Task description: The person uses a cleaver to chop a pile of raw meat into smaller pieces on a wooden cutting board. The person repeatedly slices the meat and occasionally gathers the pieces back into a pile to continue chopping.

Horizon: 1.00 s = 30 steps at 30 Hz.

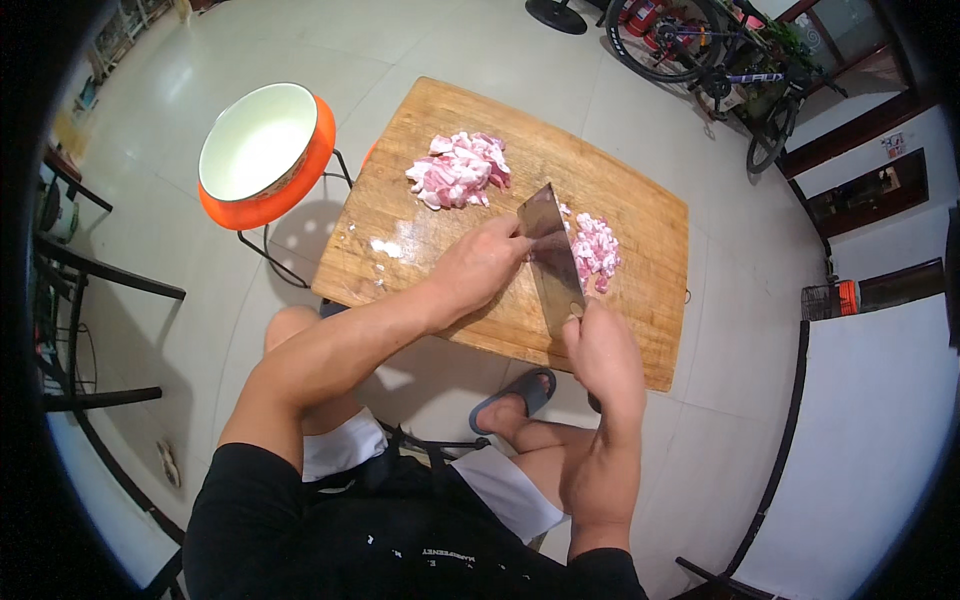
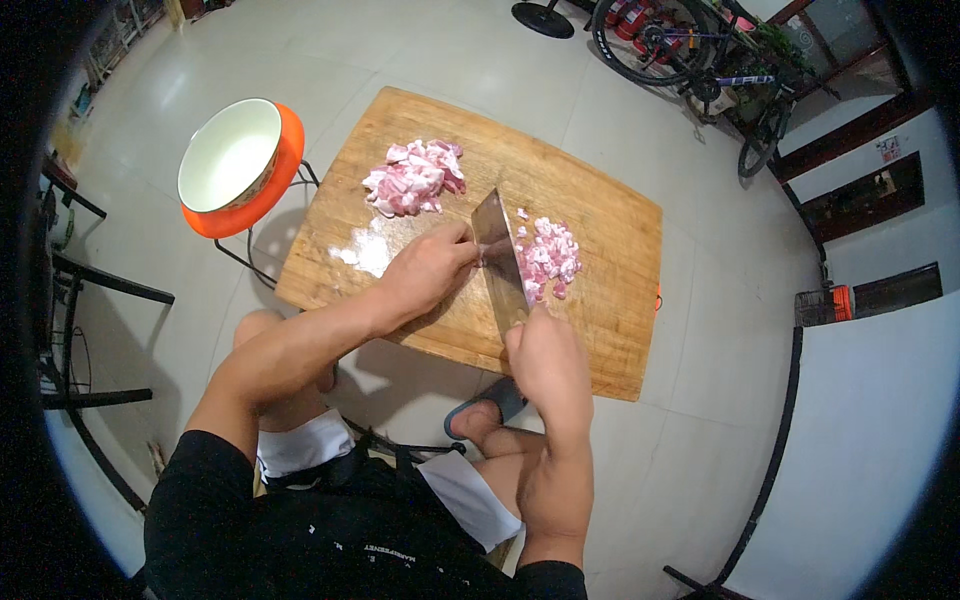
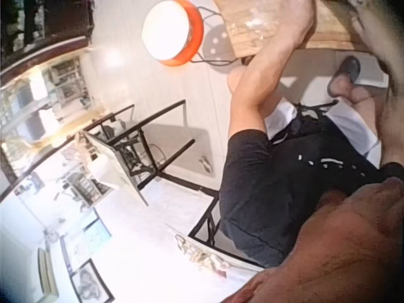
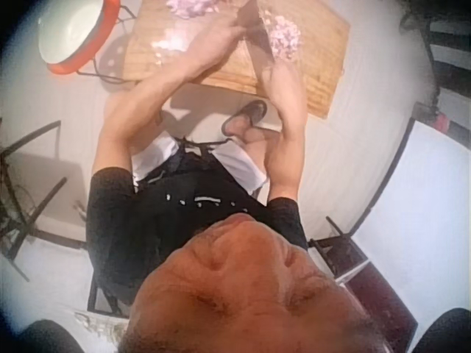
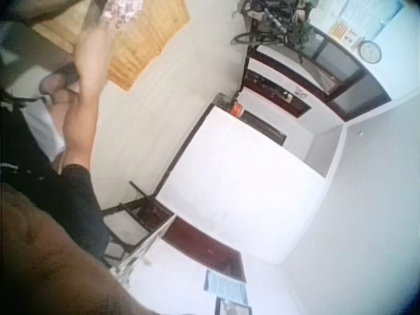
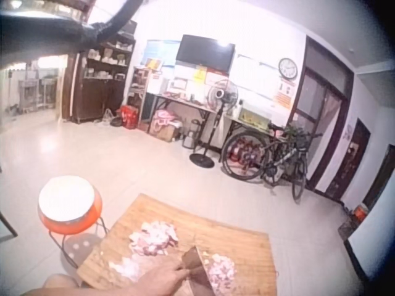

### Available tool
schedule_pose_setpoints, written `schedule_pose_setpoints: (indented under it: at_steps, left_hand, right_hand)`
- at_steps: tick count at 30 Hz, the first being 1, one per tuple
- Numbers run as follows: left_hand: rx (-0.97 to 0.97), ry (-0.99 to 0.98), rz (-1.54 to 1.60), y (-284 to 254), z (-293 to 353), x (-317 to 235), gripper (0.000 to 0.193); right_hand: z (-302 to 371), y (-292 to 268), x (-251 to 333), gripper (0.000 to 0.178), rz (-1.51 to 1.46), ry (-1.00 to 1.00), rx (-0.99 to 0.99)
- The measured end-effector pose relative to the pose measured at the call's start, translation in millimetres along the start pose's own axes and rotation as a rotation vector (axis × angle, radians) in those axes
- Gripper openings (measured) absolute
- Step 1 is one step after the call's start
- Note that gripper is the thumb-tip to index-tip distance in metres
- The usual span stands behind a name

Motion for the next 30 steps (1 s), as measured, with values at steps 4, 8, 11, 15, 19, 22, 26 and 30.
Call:
schedule_pose_setpoints:
  at_steps: [4,8,11,15,19,22,26,30]
  left_hand:
    - [-0.008,-0.012,-0.007,-0.2,2.8,-0.2,0.011]
    - [-0.016,-0.018,-0.044,-2.3,3.8,3.2,0.013]
    - [-0.021,-0.009,-0.029,-7.0,5.1,-2.7,0.013]
    - [-0.048,0.030,-0.033,-6.0,6.2,-2.5,0.011]
    - [-0.026,0.019,-0.051,-3.7,6.5,-1.7,0.008]
    - [-0.042,0.031,-0.030,-2.8,7.3,0.4,0.009]
    - [-0.029,0.025,-0.005,-0.5,5.4,1.6,0.013]
    - [0.025,-0.005,-0.006,4.0,4.4,7.5,0.010]
  right_hand:
    - [-30.2,19.9,-38.9,0.023,-0.372,0.147,0.245]
    - [-51.7,33.0,-51.3,0.022,-0.759,0.227,0.389]
    - [-41.2,16.9,-39.5,0.022,-0.650,0.253,0.249]
    - [-20.9,4.7,-30.4,0.025,-0.376,0.048,-0.009]
    - [15.4,-12.7,4.4,0.025,-0.077,0.058,-0.075]
    - [21.5,-5.7,7.6,0.025,-0.045,0.002,-0.052]
    - [26.5,-5.1,17.2,0.025,0.041,0.008,-0.027]
    - [9.8,-0.7,34.2,0.026,0.042,0.007,-0.006]
Point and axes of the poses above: each hand's wrist, its own z-axis away from the middle knuckle, its own y-axis out of the palm, x = y × z, the point moved 6 cm from there along -z, towards the middle knuckle, and after that the axes turned 12 degrees about y, right-handed, at the moved point
